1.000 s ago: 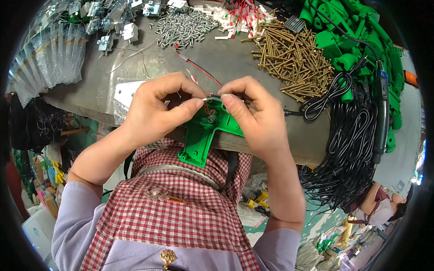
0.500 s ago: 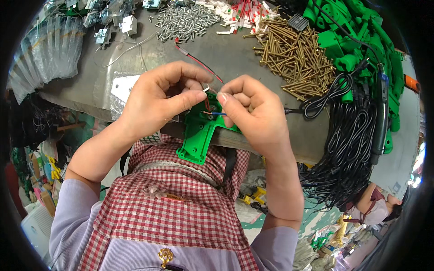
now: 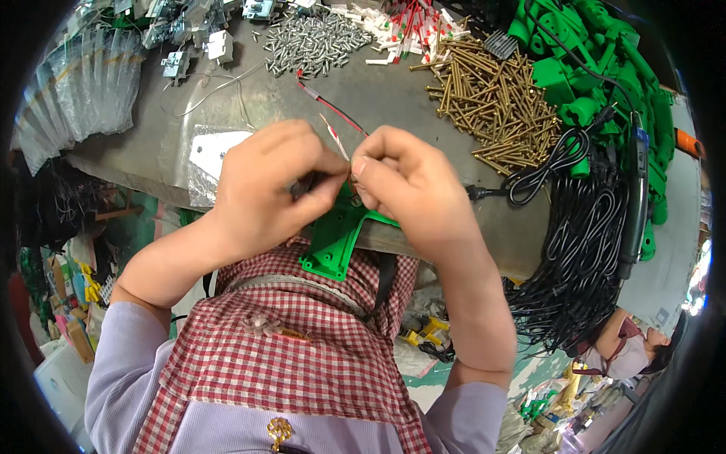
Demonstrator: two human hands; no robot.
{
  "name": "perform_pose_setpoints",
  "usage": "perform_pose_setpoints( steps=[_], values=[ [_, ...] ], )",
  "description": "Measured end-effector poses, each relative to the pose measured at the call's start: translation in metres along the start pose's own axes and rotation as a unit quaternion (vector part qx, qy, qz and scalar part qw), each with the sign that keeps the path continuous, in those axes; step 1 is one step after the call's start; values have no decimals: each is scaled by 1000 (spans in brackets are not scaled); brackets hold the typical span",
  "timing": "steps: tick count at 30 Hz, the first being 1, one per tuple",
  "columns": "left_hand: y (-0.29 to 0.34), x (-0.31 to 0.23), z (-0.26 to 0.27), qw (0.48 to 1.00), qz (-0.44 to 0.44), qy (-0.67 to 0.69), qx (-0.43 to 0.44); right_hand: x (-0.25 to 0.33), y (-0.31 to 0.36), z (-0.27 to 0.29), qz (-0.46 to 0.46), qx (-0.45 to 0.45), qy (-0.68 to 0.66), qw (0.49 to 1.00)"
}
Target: Assembling the internal wiring and housing of a green plastic power tool using a soldering iron and power screwdriver.
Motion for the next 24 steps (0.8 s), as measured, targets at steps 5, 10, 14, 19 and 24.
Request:
perform_pose_setpoints(
  steps=[5, 10, 14, 19, 24],
  values=[
    [-1, -4, 5, 996, -53, -50, -48, 8, -6, -4, -20, -4, 34, 999],
    [0, 16, 2, 982, 129, 140, 7, 32, 11, -18, 132, -142, 367, 910],
    [2, 11, 6, 997, 47, 50, -20, 36, 8, -15, 175, -104, 458, 865],
    [-2, 8, 8, 999, -32, -4, -37, 2, -9, -1, -9, 24, 112, 993],
    [1, 31, -3, 913, 241, 315, 97, 29, 5, -19, 242, -100, 546, 796]
  ],
)
Point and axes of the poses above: each hand's wrist, its own y-axis away from the middle knuckle, its own z-axis out of the back of the hand, x = y × z, the point moved 5 cm from there along -y, towards the middle knuckle, and after that the axes turned 11 degrees about x, right-handed, at the moved point
